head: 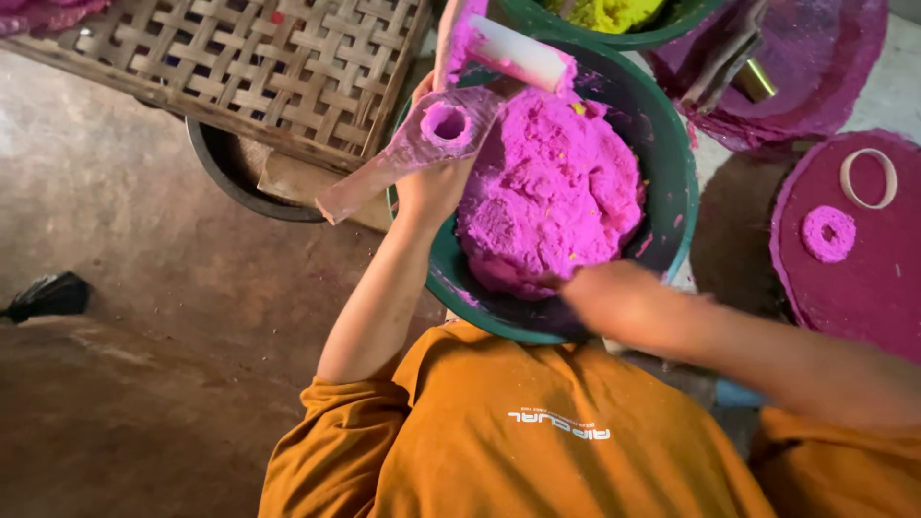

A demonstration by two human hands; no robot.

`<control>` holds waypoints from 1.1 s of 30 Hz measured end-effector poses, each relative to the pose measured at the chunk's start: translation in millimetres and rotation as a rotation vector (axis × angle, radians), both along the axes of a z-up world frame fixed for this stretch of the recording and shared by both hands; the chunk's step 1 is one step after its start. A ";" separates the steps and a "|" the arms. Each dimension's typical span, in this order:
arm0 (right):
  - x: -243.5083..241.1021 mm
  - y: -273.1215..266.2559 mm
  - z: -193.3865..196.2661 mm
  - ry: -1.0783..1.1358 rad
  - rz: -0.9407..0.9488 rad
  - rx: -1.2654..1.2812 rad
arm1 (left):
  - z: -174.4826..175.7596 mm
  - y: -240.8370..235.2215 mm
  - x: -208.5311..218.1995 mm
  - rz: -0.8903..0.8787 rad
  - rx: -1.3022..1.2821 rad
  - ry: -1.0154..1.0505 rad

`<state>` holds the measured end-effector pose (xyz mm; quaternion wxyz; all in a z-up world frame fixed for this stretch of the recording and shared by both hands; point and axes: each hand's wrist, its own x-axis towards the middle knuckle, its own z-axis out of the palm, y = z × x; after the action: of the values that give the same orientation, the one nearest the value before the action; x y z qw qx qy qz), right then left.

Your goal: The person shapes vibrant pink and yellow dough into patterns on a circular base using wooden molds and various hand tools. They scoop the material from large buckets, press it into specific shapes, and smooth the surface of the developing patterns.

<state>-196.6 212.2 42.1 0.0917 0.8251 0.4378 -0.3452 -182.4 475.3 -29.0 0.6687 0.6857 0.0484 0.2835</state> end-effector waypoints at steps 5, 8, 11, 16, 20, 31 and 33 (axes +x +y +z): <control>44.1 -63.6 66.8 0.400 -0.306 0.403 | 27.2 8.0 3.3 0.170 0.733 -0.091; 55.4 -92.9 96.6 0.405 -0.623 0.350 | 54.8 -10.3 -3.1 0.148 0.983 0.132; 68.9 -91.8 112.0 0.394 -0.705 0.370 | 76.1 -27.3 -14.7 -0.175 0.900 0.144; 64.0 -59.2 135.0 -0.356 -0.232 0.439 | 74.0 -57.9 -4.7 -0.280 0.972 0.126; 21.6 -20.7 104.9 -0.896 0.324 0.293 | 52.7 -79.6 4.6 -0.315 0.931 0.086; 15.1 -47.2 109.9 -0.444 -0.395 1.175 | 42.0 -57.1 29.5 -0.101 0.686 0.052; 12.1 -27.1 66.7 -0.310 -0.525 1.193 | 49.7 -57.5 38.0 -0.030 0.847 0.088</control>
<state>-184.5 185.1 108.7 -0.4053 0.8537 0.3201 0.0674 -144.4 417.8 20.7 0.3293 0.9119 -0.0537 0.2390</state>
